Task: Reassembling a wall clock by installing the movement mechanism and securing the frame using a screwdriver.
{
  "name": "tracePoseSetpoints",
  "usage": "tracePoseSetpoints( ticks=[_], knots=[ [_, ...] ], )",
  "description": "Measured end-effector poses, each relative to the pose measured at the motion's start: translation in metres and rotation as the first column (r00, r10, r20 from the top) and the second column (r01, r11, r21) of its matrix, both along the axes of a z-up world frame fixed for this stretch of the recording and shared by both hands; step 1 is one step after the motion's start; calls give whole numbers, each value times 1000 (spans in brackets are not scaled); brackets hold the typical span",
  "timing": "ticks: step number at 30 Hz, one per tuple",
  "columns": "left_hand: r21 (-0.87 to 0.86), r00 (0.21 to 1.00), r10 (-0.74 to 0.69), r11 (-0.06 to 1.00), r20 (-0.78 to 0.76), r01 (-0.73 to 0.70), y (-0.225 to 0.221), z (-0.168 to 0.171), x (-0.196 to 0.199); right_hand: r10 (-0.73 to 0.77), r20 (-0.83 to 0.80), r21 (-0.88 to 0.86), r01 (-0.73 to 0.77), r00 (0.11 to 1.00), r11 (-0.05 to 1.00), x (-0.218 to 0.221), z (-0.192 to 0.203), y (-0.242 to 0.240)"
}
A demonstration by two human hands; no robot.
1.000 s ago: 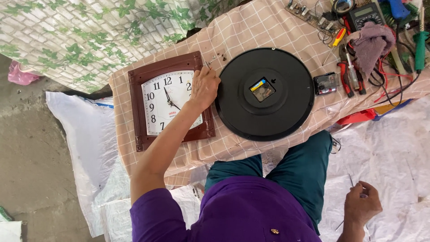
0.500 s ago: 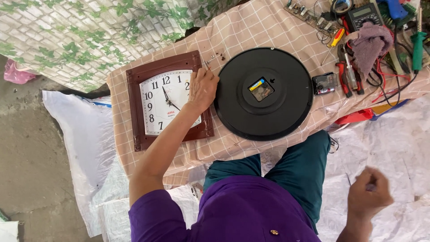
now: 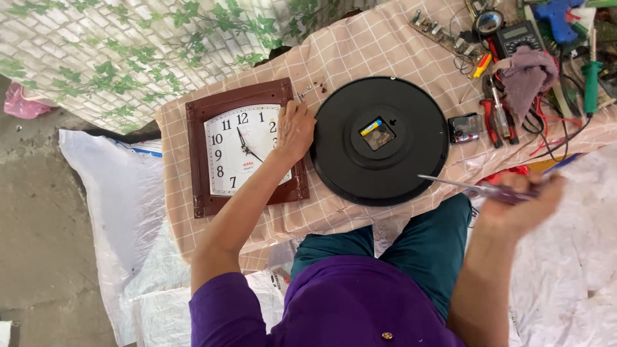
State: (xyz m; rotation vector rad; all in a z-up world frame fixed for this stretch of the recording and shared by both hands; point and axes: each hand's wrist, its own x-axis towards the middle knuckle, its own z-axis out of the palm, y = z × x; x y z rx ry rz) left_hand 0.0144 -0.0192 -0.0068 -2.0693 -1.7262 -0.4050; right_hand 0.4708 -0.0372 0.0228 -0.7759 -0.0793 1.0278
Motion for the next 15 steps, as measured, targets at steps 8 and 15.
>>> tracePoseSetpoints(
  ticks=[8,15],
  knots=[
    [64,995,80,994,61,-84,41,12,-19,6,-87,-165,-20,996,986,-49,12,4],
    [110,998,57,992,-22,-54,88,-6,-32,8,-110,-212,-31,994,977,-50,0,-2]
  ],
)
